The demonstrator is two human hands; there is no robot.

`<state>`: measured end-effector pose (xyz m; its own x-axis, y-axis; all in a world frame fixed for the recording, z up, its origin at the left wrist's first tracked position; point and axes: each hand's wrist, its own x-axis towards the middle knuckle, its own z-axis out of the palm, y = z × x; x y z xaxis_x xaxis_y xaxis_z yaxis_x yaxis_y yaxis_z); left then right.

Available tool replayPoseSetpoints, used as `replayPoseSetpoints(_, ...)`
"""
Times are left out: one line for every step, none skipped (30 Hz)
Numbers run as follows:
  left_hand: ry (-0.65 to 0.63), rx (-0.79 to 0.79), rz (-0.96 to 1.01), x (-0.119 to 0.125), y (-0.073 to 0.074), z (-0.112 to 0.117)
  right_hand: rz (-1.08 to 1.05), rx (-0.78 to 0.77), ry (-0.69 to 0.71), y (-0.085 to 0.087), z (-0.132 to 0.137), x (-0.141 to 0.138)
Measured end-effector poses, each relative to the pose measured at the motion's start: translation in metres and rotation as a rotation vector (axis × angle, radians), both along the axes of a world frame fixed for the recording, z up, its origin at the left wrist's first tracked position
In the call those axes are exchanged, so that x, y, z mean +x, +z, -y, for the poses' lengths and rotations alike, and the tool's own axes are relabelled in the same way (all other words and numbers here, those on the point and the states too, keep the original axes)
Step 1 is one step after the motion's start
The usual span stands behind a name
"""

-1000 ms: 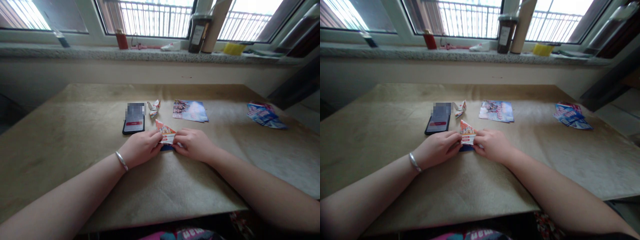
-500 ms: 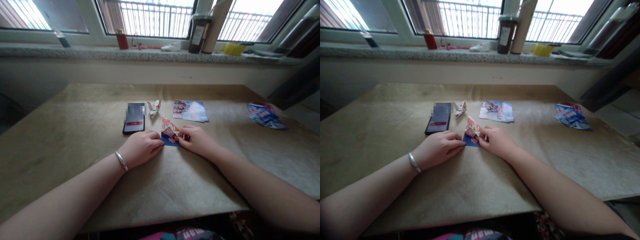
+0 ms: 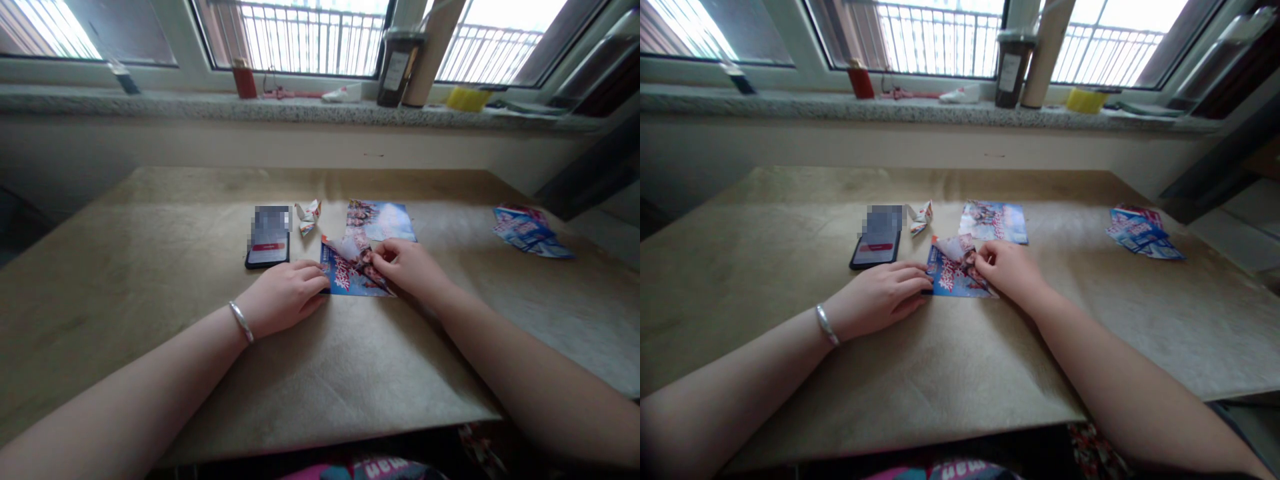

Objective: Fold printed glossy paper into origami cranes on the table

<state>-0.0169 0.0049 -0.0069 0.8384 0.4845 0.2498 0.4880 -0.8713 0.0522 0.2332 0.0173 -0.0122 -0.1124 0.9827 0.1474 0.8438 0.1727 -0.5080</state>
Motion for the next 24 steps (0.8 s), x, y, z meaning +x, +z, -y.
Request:
replayPoseSetpoints(0.004, 0.001, -0.004, 0.0, 0.0, 0.0, 0.014, -0.004, -0.015, 0.001, 0.0, 0.001)
replayPoseSetpoints(0.005, 0.005, -0.006, 0.0, -0.001, 0.0, 0.029, -0.009, -0.027, 0.001, -0.001, 0.002)
replayPoseSetpoints(0.003, 0.009, -0.011, 0.0, -0.002, 0.0, 0.043, -0.014, -0.04, 0.002, -0.001, 0.003)
replayPoseSetpoints(0.001, 0.011, -0.017, 0.0, -0.002, 0.0, 0.057, -0.017, -0.05, 0.002, -0.001, 0.004)
replayPoseSetpoints(0.001, 0.012, -0.023, 0.0, -0.003, 0.0, 0.069, -0.016, -0.059, 0.003, -0.002, 0.005)
replayPoseSetpoints(0.0, 0.01, -0.028, 0.0, -0.004, 0.001, 0.08, -0.013, -0.068, 0.003, -0.002, 0.007)
replayPoseSetpoints(0.002, 0.006, -0.031, 0.0, -0.004, 0.001, 0.094, -0.01, -0.077, 0.004, -0.003, 0.008)
replayPoseSetpoints(0.004, 0.001, -0.031, 0.0, -0.004, 0.001, 0.109, -0.007, -0.089, 0.004, -0.004, 0.009)
replayPoseSetpoints(0.005, -0.003, -0.028, 0.0, -0.003, 0.002, 0.126, -0.008, -0.103, 0.005, -0.004, 0.011)
replayPoseSetpoints(0.007, -0.004, -0.022, 0.0, -0.003, 0.002, 0.142, -0.013, -0.115, 0.005, -0.005, 0.012)
replayPoseSetpoints(0.008, -0.001, -0.013, 0.0, -0.002, 0.002, 0.156, -0.022, -0.125, 0.005, -0.005, 0.013)
replayPoseSetpoints(0.008, 0.004, -0.006, 0.0, -0.001, 0.003, 0.166, -0.034, -0.129, 0.005, -0.005, 0.013)
replayPoseSetpoints(0.008, 0.011, 0.002, 0.0, -0.001, 0.003, 0.174, -0.048, -0.127, 0.005, -0.005, 0.014)
replayPoseSetpoints(0.007, 0.016, 0.005, 0.0, -0.001, 0.003, 0.183, -0.063, -0.119, 0.005, -0.005, 0.014)
replayPoseSetpoints(0.007, 0.019, 0.004, 0.0, -0.001, 0.003, 0.193, -0.079, -0.112, 0.005, -0.005, 0.013)
replayPoseSetpoints(0.007, 0.014, -0.002, 0.0, -0.002, 0.003, 0.203, -0.097, -0.106, 0.005, -0.005, 0.013)
replayPoseSetpoints(0.005, 0.004, -0.009, 0.0, -0.003, 0.003, 0.215, -0.113, -0.101, 0.005, -0.005, 0.013)
replayPoseSetpoints(0.005, -0.01, -0.015, 0.0, -0.003, 0.003, 0.227, -0.126, -0.099, 0.005, -0.005, 0.012)
replayPoseSetpoints(0.005, -0.025, -0.019, 0.0, -0.004, 0.002, 0.239, -0.135, -0.099, 0.005, -0.005, 0.012)
replayPoseSetpoints(0.005, -0.038, -0.021, 0.0, -0.004, 0.002, 0.248, -0.141, -0.099, 0.005, -0.006, 0.012)
replayPoseSetpoints(0.006, -0.047, -0.022, 0.001, -0.003, 0.002, 0.257, -0.148, -0.096, 0.005, -0.006, 0.012)
replayPoseSetpoints(0.007, -0.054, -0.026, 0.001, -0.003, 0.001, 0.267, -0.155, -0.094, 0.005, -0.006, 0.011)
replayPoseSetpoints(0.011, -0.058, -0.031, 0.001, -0.002, 0.001, 0.279, -0.162, -0.093, 0.006, -0.006, 0.011)
replayPoseSetpoints(0.017, -0.058, -0.036, 0.001, -0.001, 0.002, 0.296, -0.169, -0.091, 0.006, -0.006, 0.011)
